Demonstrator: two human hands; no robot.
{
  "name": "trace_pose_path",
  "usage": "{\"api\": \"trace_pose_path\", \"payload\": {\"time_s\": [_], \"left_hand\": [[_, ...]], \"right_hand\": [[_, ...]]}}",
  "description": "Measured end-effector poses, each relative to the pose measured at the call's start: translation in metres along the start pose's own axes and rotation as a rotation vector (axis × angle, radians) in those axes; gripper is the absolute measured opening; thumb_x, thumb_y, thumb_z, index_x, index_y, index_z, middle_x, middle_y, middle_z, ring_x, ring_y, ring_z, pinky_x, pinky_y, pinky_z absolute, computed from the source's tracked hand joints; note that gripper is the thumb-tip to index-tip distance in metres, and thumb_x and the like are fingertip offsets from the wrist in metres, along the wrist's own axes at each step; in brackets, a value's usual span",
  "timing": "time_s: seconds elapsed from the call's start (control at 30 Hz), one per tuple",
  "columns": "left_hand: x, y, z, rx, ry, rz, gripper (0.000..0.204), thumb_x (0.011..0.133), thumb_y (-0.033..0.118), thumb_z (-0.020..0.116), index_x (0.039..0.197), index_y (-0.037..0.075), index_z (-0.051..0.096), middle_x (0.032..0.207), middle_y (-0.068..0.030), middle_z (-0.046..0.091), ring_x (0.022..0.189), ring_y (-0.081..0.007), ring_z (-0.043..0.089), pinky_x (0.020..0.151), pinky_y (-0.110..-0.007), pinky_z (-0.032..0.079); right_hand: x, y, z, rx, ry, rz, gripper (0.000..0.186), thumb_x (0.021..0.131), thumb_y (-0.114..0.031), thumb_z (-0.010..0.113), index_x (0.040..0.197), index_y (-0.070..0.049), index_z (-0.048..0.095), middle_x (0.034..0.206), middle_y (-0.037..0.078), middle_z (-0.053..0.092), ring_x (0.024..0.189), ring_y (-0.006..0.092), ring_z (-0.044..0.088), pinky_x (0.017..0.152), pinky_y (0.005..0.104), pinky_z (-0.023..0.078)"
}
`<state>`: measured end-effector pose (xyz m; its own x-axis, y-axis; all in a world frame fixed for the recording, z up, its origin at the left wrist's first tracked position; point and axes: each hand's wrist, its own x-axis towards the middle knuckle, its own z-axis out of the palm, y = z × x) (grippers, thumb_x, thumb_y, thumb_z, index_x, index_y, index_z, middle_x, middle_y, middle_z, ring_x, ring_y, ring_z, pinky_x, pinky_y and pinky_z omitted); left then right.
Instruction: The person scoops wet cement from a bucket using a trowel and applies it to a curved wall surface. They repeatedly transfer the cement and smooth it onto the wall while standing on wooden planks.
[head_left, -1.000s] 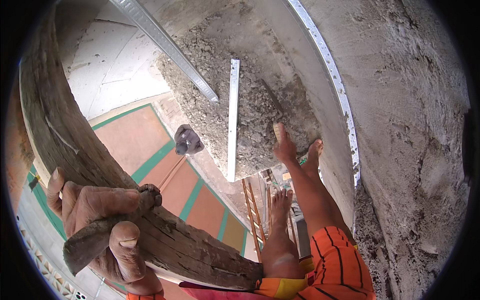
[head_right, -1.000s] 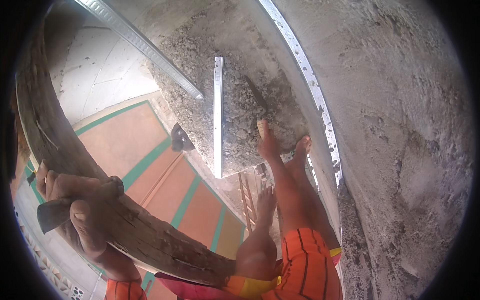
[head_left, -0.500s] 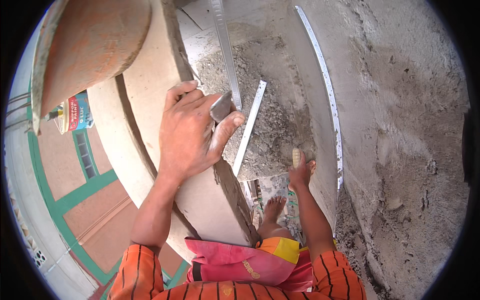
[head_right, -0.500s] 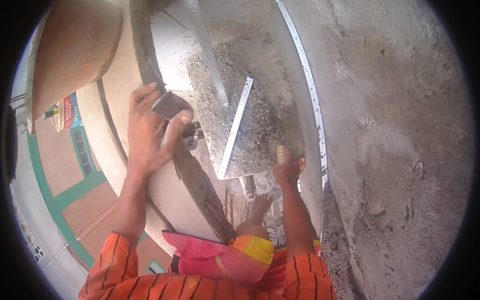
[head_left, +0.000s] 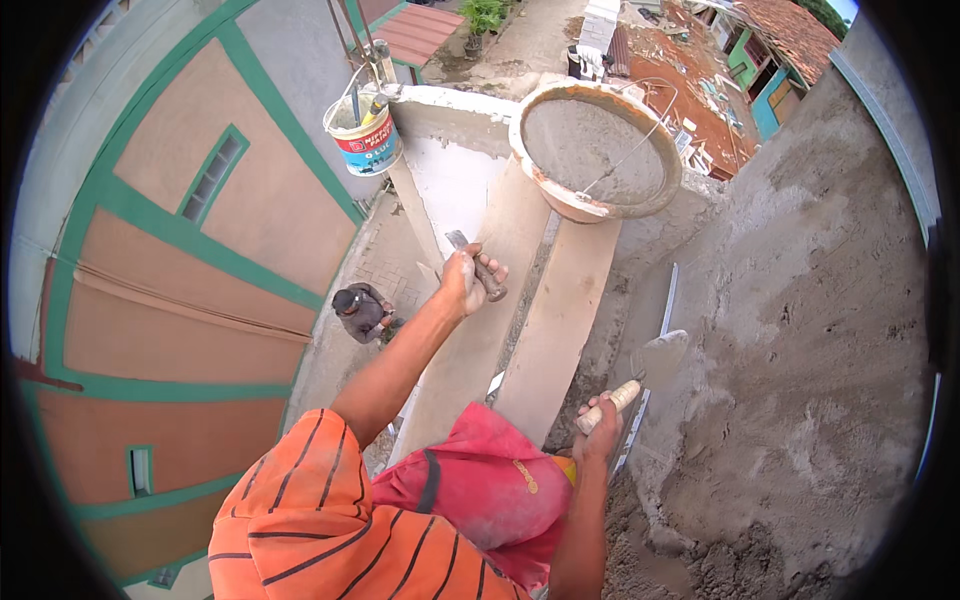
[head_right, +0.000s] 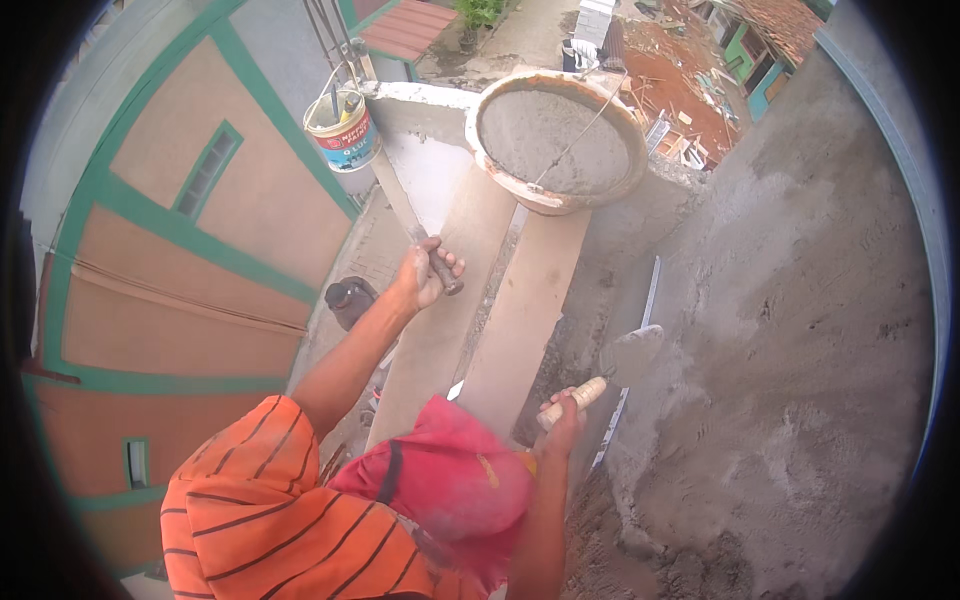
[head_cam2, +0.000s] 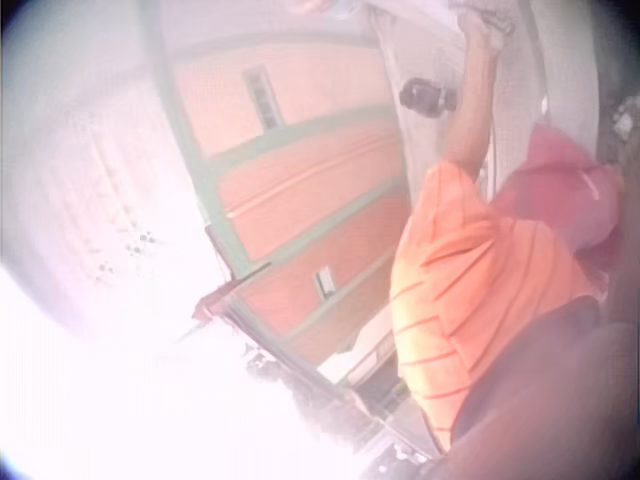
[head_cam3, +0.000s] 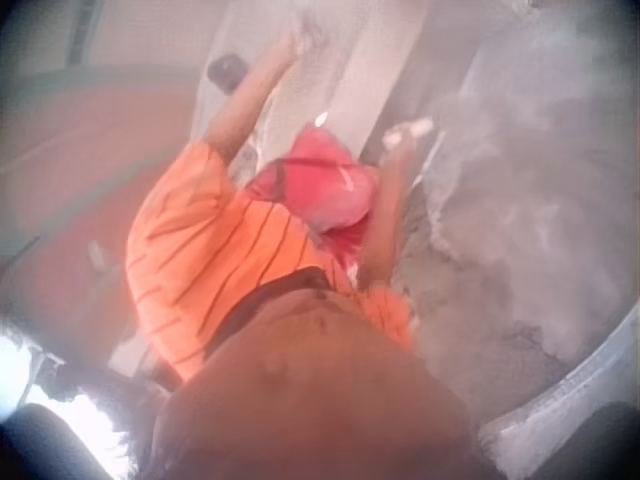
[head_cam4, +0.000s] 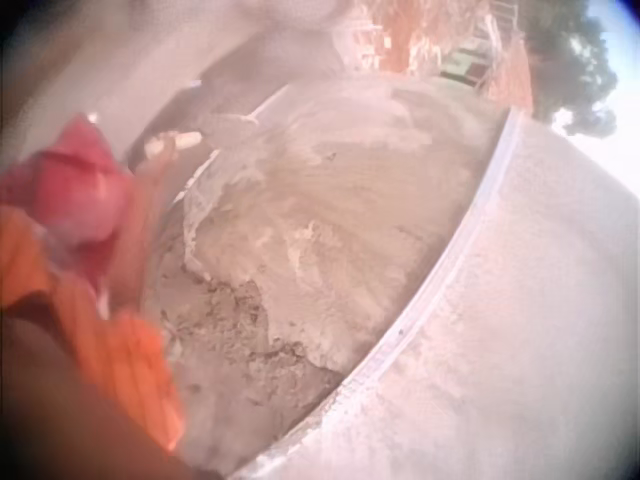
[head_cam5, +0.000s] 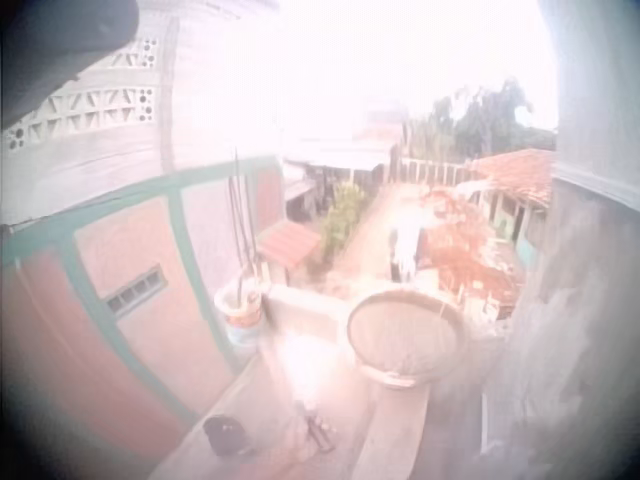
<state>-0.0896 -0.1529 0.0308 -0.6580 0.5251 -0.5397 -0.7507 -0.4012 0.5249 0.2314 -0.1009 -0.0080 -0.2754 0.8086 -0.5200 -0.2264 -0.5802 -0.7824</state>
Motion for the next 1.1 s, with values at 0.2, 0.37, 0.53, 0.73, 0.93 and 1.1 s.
{"api": "trace_pose_path", "payload": {"time_s": [0.2,0.37,0.53,0.73,0.93,1.1], "left_hand": [[0.088,0.127,-0.099,0.268,0.007,-0.008,0.012,0.091,0.005,0.043,0.083,0.001,0.05,0.078,-0.013,0.057,0.072,-0.0236,0.063,0.077,-0.046,0.059],[0.103,0.194,-0.099,0.358,0.261,0.142,0.019,0.097,0.009,0.042,0.097,-0.003,0.056,0.085,-0.0151,0.064,0.067,-0.0199,0.065,0.063,-0.031,0.061],[0.127,0.26,-0.11,0.325,0.176,0.091,0.019,0.099,0.012,0.04,0.101,-0.002,0.053,0.076,-0.0091,0.062,0.062,-0.0148,0.061,0.054,-0.026,0.057],[0.193,0.339,-0.091,0.368,0.149,0.199,0.017,0.1,0.013,0.044,0.108,-0.001,0.05,0.084,-0.0101,0.059,0.065,-0.0154,0.058,0.054,-0.025,0.054],[0.261,0.374,-0.092,0.014,0.024,0.644,0.029,0.099,0.015,0.049,0.122,-0.004,0.045,0.118,-0.0169,0.052,0.103,-0.0256,0.055,0.087,-0.036,0.053],[0.289,0.329,-0.109,-0.08,0.163,0.617,0.042,0.098,0.008,0.045,0.138,-0.003,0.038,0.139,-0.0214,0.04,0.127,-0.0349,0.046,0.11,-0.042,0.039]], "right_hand": [[-0.008,0.062,0.076,-0.511,0.416,-0.578,0.04,0.082,-0.024,0.065,0.112,0.001,0.054,0.087,0.014,0.062,0.079,0.0348,0.062,0.076,0.0443,0.05],[0.004,0.081,0.075,-0.805,0.549,-0.538,0.057,0.082,-0.028,0.064,0.126,0.004,0.05,0.112,0.026,0.06,0.099,0.0439,0.059,0.088,0.0502,0.044],[-0.001,0.089,0.072,-0.723,0.501,-0.49,0.071,0.082,-0.034,0.064,0.137,0.005,0.041,0.123,0.03,0.055,0.108,0.046,0.056,0.092,0.0508,0.042],[-0.01,0.08,0.082,-0.803,0.524,-0.426,0.078,0.082,-0.032,0.064,0.143,0.006,0.033,0.122,0.03,0.055,0.108,0.0459,0.056,0.093,0.0507,0.042],[-0.002,0.089,0.068,-0.82,0.467,-0.577,0.071,0.082,-0.026,0.063,0.139,0.006,0.037,0.123,0.028,0.055,0.11,0.0438,0.055,0.095,0.0486,0.042],[-0.011,0.079,0.078,-0.708,0.391,-0.56,0.069,0.08,-0.018,0.062,0.138,0.008,0.036,0.126,0.028,0.052,0.116,0.0429,0.054,0.099,0.0486,0.042]]}}
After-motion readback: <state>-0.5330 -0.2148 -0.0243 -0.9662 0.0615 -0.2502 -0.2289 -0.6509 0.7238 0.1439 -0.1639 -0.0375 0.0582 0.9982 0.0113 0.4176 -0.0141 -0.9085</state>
